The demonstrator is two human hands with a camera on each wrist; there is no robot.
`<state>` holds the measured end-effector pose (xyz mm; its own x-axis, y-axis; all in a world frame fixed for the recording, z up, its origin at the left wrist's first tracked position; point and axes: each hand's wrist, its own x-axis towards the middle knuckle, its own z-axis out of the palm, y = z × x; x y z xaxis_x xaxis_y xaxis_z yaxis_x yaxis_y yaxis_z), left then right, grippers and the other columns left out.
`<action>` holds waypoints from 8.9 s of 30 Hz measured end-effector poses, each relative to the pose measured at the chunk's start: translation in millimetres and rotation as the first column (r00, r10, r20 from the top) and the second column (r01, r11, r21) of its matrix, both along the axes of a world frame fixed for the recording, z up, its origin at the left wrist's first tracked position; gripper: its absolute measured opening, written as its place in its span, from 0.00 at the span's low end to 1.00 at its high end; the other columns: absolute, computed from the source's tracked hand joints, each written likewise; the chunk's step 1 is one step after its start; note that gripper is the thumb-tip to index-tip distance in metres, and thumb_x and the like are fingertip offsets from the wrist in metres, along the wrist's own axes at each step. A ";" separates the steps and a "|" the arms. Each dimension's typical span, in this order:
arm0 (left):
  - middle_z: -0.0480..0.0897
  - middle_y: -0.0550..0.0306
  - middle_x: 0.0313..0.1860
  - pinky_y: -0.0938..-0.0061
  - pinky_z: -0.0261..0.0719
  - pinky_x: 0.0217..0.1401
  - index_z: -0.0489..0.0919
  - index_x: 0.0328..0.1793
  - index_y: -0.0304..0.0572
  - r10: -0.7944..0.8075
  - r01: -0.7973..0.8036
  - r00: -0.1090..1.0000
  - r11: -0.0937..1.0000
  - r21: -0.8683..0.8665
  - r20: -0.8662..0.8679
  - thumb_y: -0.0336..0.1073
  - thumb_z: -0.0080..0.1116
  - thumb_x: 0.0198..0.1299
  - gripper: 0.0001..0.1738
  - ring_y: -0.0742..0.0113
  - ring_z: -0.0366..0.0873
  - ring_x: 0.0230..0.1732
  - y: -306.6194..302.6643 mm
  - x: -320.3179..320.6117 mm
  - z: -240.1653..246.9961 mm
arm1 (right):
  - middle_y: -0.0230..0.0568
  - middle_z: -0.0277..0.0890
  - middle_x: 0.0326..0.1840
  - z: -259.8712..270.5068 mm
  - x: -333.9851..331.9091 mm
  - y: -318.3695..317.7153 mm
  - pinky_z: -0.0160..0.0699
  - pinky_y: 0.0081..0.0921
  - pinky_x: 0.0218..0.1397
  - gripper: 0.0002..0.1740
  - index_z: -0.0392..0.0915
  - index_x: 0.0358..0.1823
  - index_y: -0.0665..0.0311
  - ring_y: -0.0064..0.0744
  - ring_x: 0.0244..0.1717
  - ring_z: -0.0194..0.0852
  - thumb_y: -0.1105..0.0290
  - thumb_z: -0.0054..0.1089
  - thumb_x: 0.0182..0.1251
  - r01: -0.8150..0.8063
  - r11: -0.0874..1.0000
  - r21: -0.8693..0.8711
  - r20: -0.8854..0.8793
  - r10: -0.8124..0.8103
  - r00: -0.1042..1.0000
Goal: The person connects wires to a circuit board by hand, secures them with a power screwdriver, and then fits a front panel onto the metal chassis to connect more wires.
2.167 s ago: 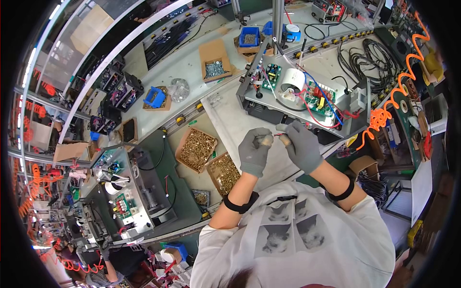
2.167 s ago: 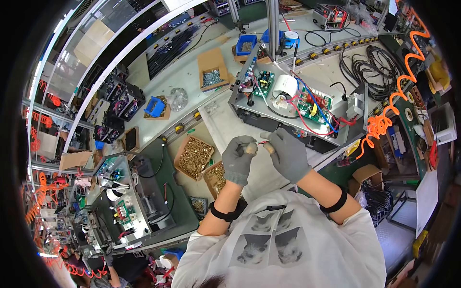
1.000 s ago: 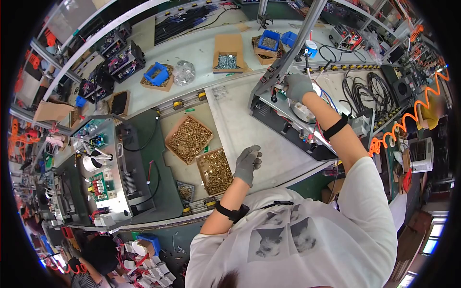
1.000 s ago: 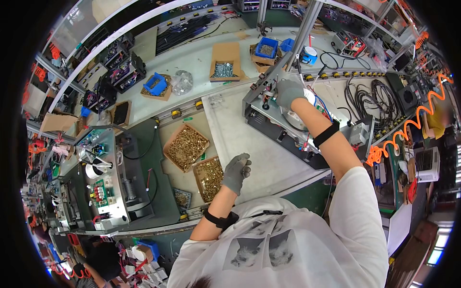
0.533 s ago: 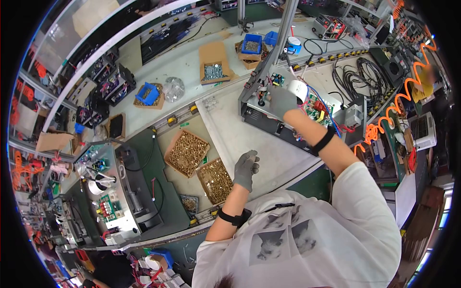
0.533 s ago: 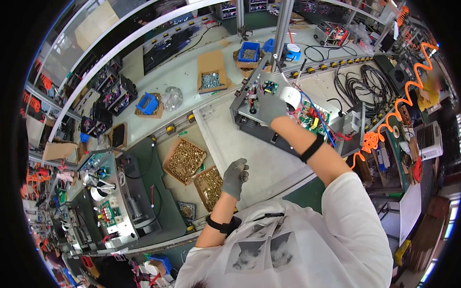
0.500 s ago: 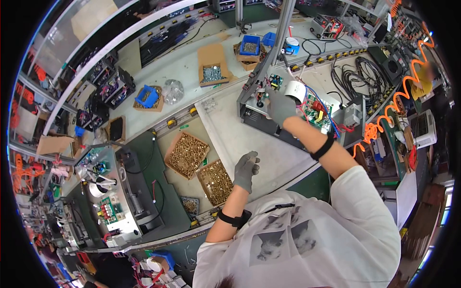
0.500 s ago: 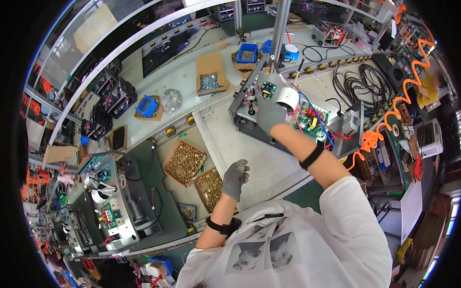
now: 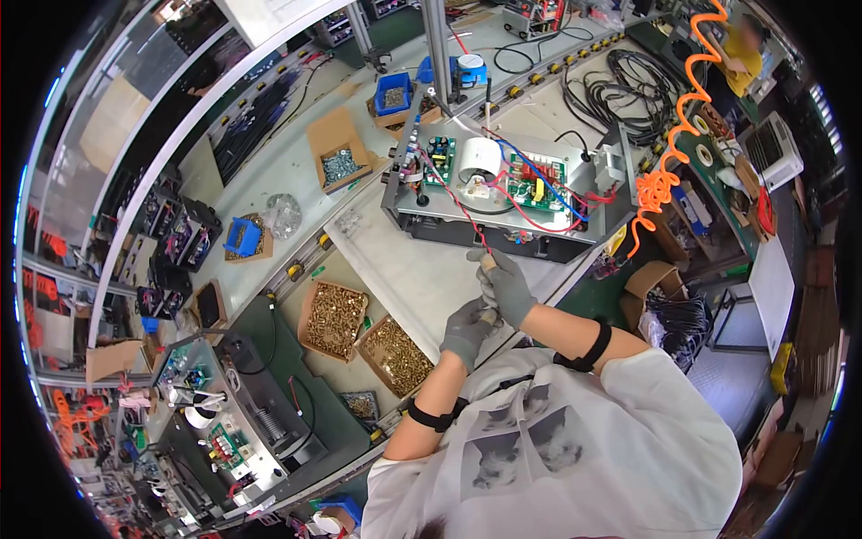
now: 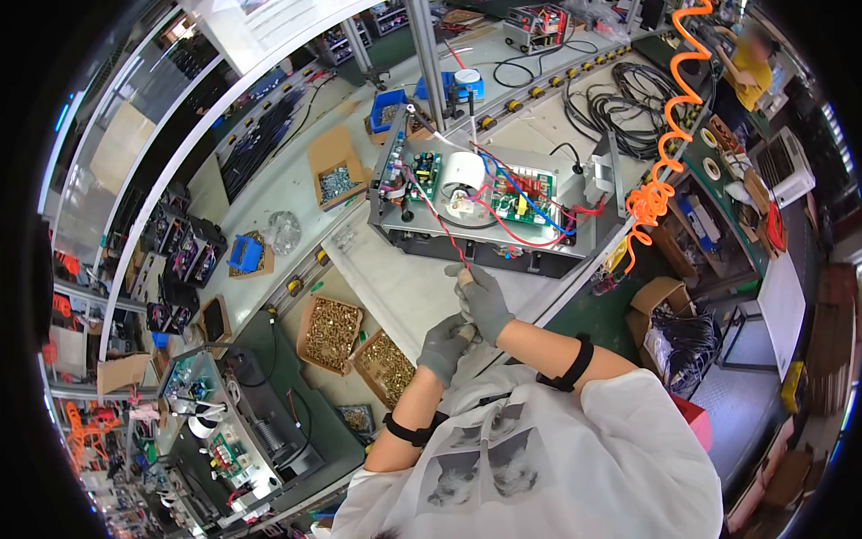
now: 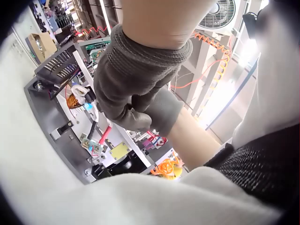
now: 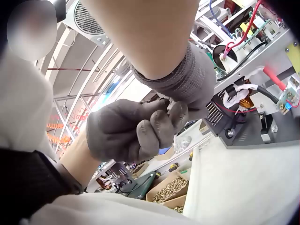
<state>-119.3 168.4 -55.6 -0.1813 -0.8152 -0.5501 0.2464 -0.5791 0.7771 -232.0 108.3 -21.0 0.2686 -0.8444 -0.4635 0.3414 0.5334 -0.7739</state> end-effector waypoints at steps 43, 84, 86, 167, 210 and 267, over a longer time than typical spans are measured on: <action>0.80 0.59 0.37 0.83 0.71 0.33 0.77 0.50 0.40 0.242 -0.233 0.960 0.969 0.078 -0.138 0.31 0.50 0.61 0.12 0.77 0.71 0.29 -11.2 6.0 -16.7 | 0.45 0.69 0.55 47.5 -104.9 -113.1 0.71 0.37 0.53 0.08 0.76 0.31 0.65 0.47 0.54 0.68 0.75 0.60 0.46 -0.890 0.259 -0.376 -0.753 -0.645 0.130; 0.79 0.59 0.34 0.84 0.68 0.26 0.77 0.48 0.40 0.315 -0.291 0.941 0.940 0.175 -0.122 0.32 0.52 0.61 0.11 0.77 0.71 0.24 -17.9 2.6 -39.5 | 0.41 0.75 0.44 31.4 -191.4 -177.6 0.74 0.35 0.42 0.08 0.76 0.34 0.66 0.46 0.43 0.75 0.74 0.61 0.52 -0.866 0.395 -0.307 -0.854 -0.515 0.068; 0.79 0.59 0.34 0.84 0.68 0.26 0.77 0.48 0.40 0.273 -0.253 0.957 0.952 0.172 -0.101 0.32 0.52 0.61 0.11 0.78 0.71 0.25 -28.5 -3.1 -37.5 | 0.42 0.75 0.43 29.3 -201.1 -186.5 0.74 0.34 0.41 0.07 0.77 0.32 0.67 0.47 0.43 0.75 0.74 0.61 0.52 -0.866 0.382 -0.322 -0.860 -0.501 0.099; 0.71 0.63 0.30 0.73 0.68 0.37 0.68 0.38 0.45 0.555 -0.553 0.832 0.831 -0.054 0.011 0.37 0.57 0.59 0.10 0.73 0.66 0.31 -223.9 -194.7 -92.8 | 0.43 0.71 0.50 73.0 -185.9 -135.9 0.69 0.39 0.52 0.21 0.75 0.49 0.57 0.47 0.51 0.69 0.73 0.58 0.50 -0.896 0.358 -0.263 -0.817 -0.577 0.009; 0.77 0.54 0.52 0.74 0.73 0.47 0.67 0.67 0.48 -0.060 0.280 0.703 0.939 -0.199 0.708 0.44 0.52 0.63 0.26 0.69 0.74 0.45 -152.2 153.9 23.1 | 0.54 0.65 0.56 84.3 -124.4 48.4 0.74 0.35 0.48 0.38 0.56 0.67 0.63 0.47 0.47 0.72 0.57 0.60 0.58 -0.674 0.506 -0.538 -0.684 0.206 0.700; 0.78 0.56 0.31 0.74 0.72 0.34 0.73 0.51 0.39 0.563 -0.125 0.647 0.744 -0.656 0.515 0.30 0.54 0.57 0.14 0.68 0.74 0.29 -80.1 6.9 69.0 | 0.34 0.76 0.41 3.7 -91.8 -12.9 0.70 0.22 0.47 0.23 0.69 0.60 0.65 0.24 0.42 0.71 0.71 0.51 0.62 -0.476 0.794 -0.379 -0.203 0.430 0.880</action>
<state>-112.4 88.3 13.4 0.3987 -0.9067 0.1377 -0.3525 -0.0129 0.9357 -323.8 95.5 -17.3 0.6388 -0.7539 -0.1535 0.0477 0.2379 -0.9701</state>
